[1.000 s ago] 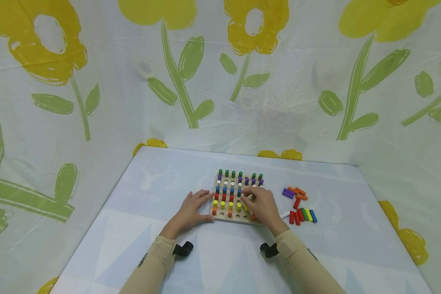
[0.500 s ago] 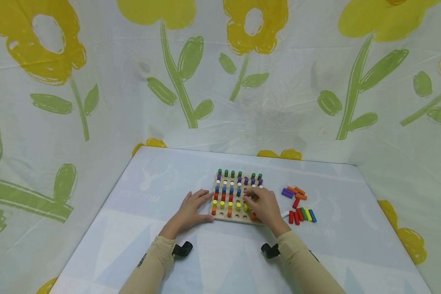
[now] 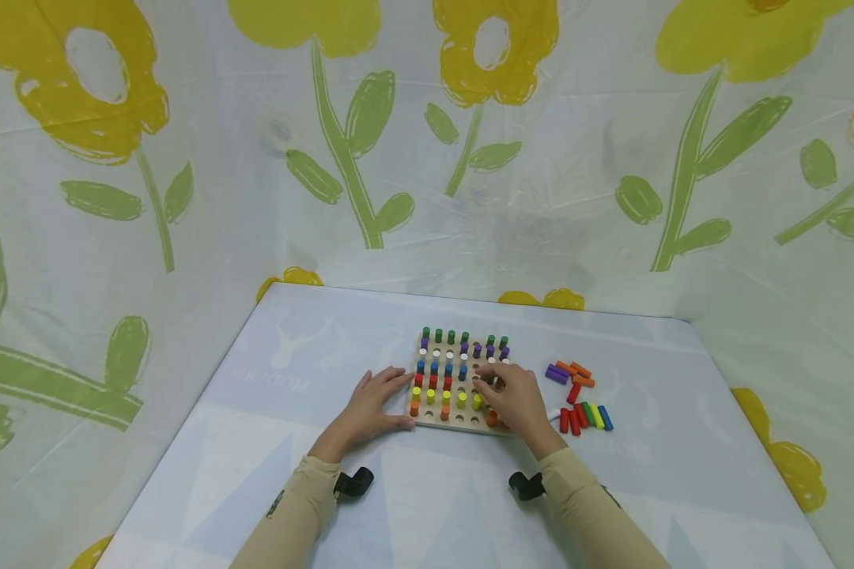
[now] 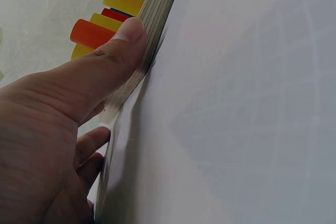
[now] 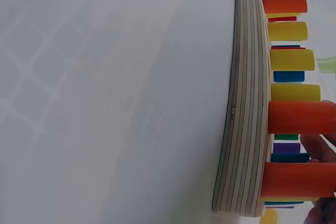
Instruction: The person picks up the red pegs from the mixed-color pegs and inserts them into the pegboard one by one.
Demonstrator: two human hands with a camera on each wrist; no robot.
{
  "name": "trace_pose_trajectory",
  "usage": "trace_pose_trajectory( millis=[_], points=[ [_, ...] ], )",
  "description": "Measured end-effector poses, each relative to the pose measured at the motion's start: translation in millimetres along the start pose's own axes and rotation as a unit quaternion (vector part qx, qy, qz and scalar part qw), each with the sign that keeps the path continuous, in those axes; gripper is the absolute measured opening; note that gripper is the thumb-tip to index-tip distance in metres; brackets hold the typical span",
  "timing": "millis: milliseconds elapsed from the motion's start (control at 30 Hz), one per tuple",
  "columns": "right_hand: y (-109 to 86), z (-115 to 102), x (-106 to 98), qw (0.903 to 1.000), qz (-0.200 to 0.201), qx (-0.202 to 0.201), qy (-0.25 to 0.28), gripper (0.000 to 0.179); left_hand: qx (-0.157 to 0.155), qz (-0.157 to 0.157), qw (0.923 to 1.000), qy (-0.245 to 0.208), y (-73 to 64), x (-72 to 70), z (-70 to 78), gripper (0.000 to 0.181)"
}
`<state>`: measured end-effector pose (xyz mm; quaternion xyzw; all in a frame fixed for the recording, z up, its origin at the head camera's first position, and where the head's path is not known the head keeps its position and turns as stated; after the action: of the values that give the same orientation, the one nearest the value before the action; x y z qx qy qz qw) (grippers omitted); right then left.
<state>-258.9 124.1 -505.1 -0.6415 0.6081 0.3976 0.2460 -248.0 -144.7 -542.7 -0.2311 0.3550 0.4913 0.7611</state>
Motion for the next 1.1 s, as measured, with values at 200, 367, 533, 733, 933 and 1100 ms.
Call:
trace_pose_trajectory(
  millis=[200,367,533,733,933,1100],
  points=[
    [-0.7,2,0,1.0000,-0.001,0.008,-0.005,0.019,-0.004,-0.001,1.0000,0.002,-0.3,0.8,-1.5,0.089],
    [-1.0,2,-2,0.9999,0.003,0.014,-0.003,0.018,-0.005,0.003,1.0000,0.004,-0.4,0.9,-1.3,0.089],
    [-2.3,3,-3,0.9999,0.001,0.013,-0.002,0.018,-0.004,0.003,1.0000,0.003,-0.2,0.9,-1.3,0.089],
    [-5.5,4,-8,0.9999,0.015,-0.002,0.007,0.017,-0.004,0.004,1.0000,0.001,-0.2,0.8,-2.0,0.089],
    [-7.8,5,-11,0.9997,0.020,-0.005,0.014,0.019,-0.003,0.004,1.0000,-0.003,-0.7,0.7,-1.8,0.089],
    [-6.9,9,-12,0.9998,0.019,-0.006,0.000,0.020,-0.005,0.004,1.0000,-0.001,0.1,0.8,-2.1,0.090]
  ],
)
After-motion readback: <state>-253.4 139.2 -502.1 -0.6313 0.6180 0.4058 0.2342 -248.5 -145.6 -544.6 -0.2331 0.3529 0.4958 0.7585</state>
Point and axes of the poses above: each hand's wrist, its own y-axis towards the middle knuckle, its own x-axis out of the palm, z = x × y, the point moved 4 cm from there along y, towards the middle knuckle, and after that the axes turned 3 degrees about -y, right-handed, at the moved point
